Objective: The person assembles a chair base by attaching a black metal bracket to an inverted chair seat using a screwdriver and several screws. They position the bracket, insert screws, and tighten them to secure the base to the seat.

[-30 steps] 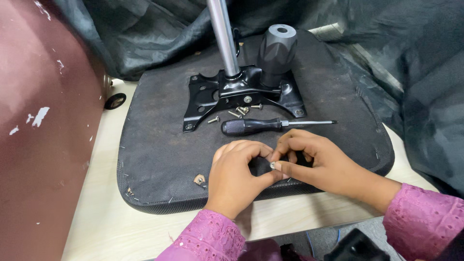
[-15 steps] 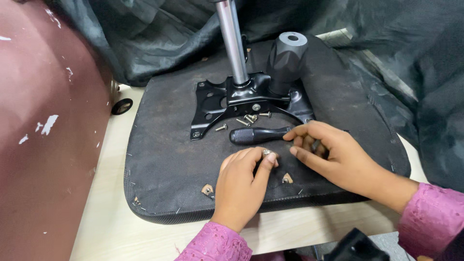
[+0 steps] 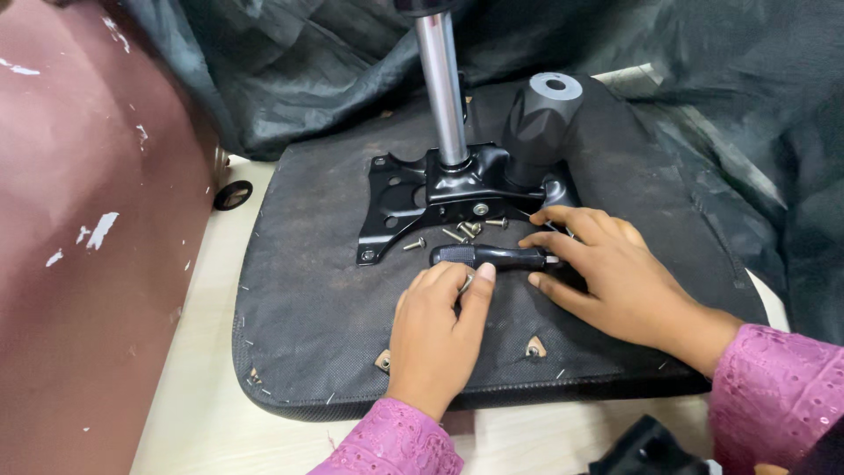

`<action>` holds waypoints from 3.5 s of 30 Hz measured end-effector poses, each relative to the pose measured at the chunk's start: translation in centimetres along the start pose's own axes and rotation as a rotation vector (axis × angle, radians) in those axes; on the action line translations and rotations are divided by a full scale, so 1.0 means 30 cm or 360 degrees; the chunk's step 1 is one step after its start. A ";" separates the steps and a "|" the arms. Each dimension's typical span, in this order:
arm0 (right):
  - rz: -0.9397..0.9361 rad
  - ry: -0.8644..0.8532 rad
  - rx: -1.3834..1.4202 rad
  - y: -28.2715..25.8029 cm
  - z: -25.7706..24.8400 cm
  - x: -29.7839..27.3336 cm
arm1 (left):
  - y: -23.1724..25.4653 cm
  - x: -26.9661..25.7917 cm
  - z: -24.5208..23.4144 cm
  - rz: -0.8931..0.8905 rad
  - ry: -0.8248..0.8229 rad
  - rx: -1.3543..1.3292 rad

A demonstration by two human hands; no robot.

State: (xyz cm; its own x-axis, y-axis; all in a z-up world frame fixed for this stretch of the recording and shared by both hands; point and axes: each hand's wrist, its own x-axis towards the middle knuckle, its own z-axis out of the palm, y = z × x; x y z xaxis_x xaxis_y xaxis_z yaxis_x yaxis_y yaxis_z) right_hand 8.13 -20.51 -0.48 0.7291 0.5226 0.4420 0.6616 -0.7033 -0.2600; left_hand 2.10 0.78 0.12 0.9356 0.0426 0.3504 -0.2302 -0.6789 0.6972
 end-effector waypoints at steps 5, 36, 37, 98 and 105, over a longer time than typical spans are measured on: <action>0.0057 0.0011 0.0069 0.011 0.002 0.006 | -0.040 0.076 -0.036 0.0256 0.0120 0.0163; 0.0384 0.0120 0.0180 0.013 -0.002 -0.003 | -0.180 0.148 -0.093 0.0798 -0.0252 0.0290; 0.0335 0.0120 0.0129 0.011 -0.004 -0.002 | -0.180 0.148 -0.092 0.0802 -0.0262 0.0305; 0.0157 0.0140 0.0234 0.082 0.012 0.055 | -0.113 0.130 -0.030 0.0054 0.0525 0.1018; 0.0291 0.0091 0.0346 0.077 0.035 0.069 | -0.226 0.129 -0.092 -0.0245 0.0382 0.0772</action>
State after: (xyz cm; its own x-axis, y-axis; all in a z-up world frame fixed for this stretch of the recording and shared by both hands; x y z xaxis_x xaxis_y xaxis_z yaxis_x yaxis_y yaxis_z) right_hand 11.34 -20.54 -1.06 0.8326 0.3644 0.4171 0.5468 -0.6603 -0.5148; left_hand 6.55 7.57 -1.54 0.8485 0.2951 0.4392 0.1069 -0.9085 0.4039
